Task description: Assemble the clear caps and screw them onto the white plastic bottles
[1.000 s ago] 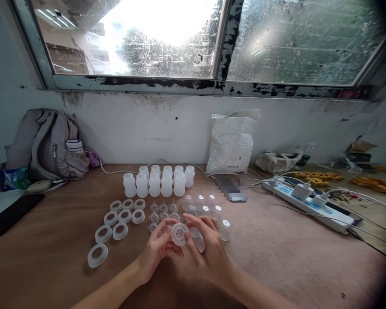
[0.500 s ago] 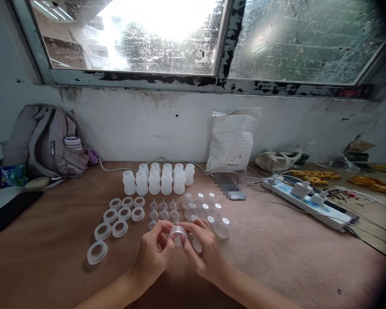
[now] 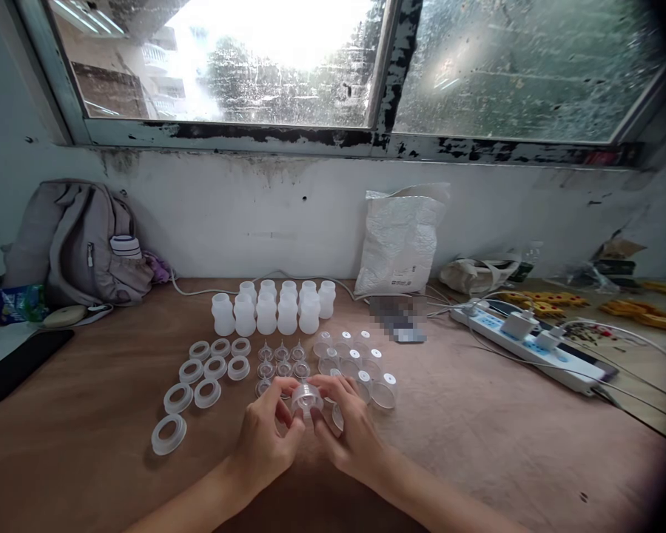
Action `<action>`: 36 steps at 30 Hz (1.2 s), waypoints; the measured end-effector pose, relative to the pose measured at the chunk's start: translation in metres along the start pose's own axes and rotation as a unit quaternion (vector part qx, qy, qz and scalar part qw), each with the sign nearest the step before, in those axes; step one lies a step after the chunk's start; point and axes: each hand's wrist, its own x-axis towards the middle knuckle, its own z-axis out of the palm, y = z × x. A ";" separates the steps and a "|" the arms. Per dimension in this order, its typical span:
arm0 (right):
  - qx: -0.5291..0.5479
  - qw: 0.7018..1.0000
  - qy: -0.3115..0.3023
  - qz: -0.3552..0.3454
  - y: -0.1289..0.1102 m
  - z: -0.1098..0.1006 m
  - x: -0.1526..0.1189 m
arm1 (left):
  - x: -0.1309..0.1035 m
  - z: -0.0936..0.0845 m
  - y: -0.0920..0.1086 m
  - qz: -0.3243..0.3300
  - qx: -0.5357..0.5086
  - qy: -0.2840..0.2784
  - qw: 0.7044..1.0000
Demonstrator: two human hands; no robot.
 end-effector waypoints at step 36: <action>0.039 0.999 -0.009 0.012 -0.003 -0.001 0.001 | -0.001 0.001 0.003 0.048 0.114 -0.045 0.991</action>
